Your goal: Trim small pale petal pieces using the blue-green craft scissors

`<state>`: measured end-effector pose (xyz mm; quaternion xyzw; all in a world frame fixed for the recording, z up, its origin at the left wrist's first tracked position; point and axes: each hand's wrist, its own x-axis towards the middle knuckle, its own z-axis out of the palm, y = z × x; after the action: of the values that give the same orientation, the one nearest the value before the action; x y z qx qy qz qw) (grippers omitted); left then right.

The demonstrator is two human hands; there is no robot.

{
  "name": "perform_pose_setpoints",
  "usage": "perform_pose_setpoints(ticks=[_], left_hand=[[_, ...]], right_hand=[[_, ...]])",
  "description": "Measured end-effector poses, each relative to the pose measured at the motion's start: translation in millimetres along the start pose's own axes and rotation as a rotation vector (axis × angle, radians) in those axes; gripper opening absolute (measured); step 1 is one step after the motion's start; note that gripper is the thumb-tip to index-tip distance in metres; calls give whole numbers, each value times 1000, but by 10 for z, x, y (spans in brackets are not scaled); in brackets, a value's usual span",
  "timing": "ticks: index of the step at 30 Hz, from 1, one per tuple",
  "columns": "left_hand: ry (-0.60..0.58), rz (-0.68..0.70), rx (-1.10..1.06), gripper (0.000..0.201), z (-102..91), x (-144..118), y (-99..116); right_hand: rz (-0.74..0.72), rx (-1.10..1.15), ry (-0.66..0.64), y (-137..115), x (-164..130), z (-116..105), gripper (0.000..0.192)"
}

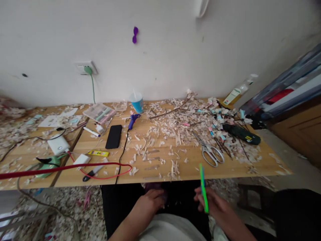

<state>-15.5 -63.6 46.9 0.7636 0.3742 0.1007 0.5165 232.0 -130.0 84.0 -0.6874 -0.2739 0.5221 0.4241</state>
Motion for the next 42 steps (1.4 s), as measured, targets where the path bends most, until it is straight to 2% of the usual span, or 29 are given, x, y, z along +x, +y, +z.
perform_pose_setpoints(ticks=[1,3,4,7,9,13,17,21,25,31,38,42], left_hand=[[45,-100,-154,22,-61,14,24],[160,-328,-597,26,-163,75,145],[204,-376,-773,28,-206,112,225],[350,-352,-1095,37,-315,209,432],[415,-340,-1224,37,-369,242,489],[468,-334,-1359,32,-394,249,459],[471,-306,-1429,28,-358,264,431],[516,-286,-1413,29,-319,341,416],[551,-269,-1409,29,-280,445,360],[512,-260,-1397,31,-223,502,330],[539,-305,-1300,31,-244,522,292],[482,-321,-1140,28,-243,522,241]], right_hand=[[19,-37,-94,-21,9,51,47],[19,-108,-241,-90,31,166,49],[0,-154,-284,-136,41,216,48],[-44,-375,-365,-261,50,302,44],[-71,-508,-404,-303,33,320,41],[-212,-662,-338,-280,-20,367,34],[-320,-752,-262,-170,-15,484,35],[-344,-756,-256,-38,32,577,39],[-357,-804,-188,43,83,577,43],[-319,-851,-214,-5,112,585,37],[-308,-900,-195,-57,155,599,34],[-324,-914,-205,-102,186,583,31]])
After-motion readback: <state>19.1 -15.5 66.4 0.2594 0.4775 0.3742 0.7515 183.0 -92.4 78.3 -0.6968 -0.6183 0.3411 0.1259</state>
